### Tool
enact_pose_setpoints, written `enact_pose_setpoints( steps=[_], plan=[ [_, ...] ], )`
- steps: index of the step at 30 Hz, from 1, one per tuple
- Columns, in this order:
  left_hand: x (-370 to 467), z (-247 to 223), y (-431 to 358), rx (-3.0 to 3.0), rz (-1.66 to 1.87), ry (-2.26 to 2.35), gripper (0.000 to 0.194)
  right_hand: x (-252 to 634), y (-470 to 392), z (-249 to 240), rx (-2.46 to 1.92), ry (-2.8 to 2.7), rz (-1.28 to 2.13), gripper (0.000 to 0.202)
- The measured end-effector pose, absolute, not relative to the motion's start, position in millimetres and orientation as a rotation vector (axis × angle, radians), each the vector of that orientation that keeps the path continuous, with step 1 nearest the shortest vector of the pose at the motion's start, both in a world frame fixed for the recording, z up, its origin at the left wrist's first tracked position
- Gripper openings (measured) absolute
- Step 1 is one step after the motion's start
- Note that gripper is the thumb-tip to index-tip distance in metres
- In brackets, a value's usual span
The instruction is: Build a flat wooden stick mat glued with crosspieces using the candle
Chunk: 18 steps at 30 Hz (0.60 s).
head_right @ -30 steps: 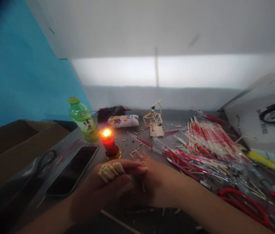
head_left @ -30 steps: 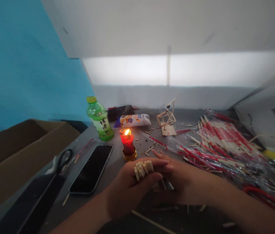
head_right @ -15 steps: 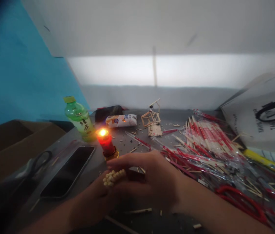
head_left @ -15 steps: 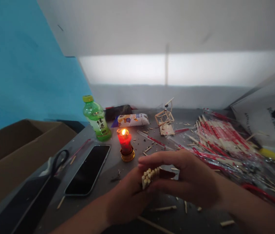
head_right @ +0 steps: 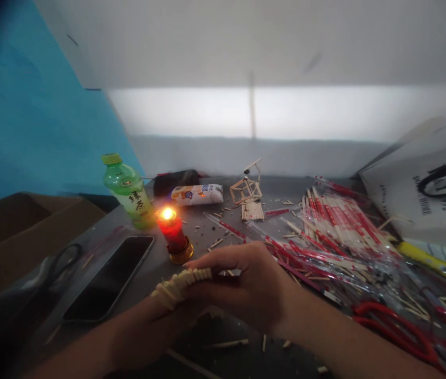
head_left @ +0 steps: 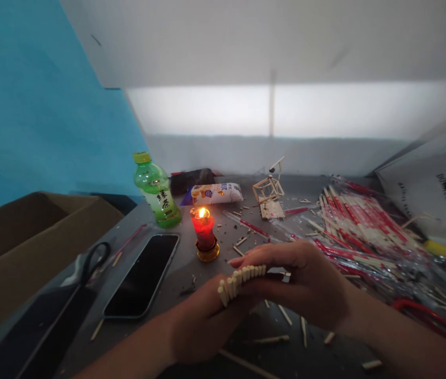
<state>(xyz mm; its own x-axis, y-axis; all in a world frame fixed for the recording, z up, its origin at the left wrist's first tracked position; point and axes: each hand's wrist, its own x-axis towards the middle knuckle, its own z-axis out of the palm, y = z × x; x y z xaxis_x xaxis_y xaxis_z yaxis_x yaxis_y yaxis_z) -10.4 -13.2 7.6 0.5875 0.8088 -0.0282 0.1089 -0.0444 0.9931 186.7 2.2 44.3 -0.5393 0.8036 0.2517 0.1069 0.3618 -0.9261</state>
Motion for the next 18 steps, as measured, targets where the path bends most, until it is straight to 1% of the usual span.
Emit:
enact_pose_setpoints(
  steps=[4,10,15,18],
  plan=[
    [-11,13,-13,1.662,0.652,0.849,0.024,186,2,42,-0.78,-1.85,1.285,0.015],
    [-7,28,-9,1.67,0.605,0.67,0.021,183,3,38,-0.692,-1.843,1.337,0.02],
    [-6,28,-8,1.599,0.587,0.68,0.025,182,3,30,-0.632,-1.797,1.287,0.029],
    [-6,31,-8,1.643,0.596,0.66,0.027,182,5,27,-0.629,-1.771,1.33,0.03]
  ],
)
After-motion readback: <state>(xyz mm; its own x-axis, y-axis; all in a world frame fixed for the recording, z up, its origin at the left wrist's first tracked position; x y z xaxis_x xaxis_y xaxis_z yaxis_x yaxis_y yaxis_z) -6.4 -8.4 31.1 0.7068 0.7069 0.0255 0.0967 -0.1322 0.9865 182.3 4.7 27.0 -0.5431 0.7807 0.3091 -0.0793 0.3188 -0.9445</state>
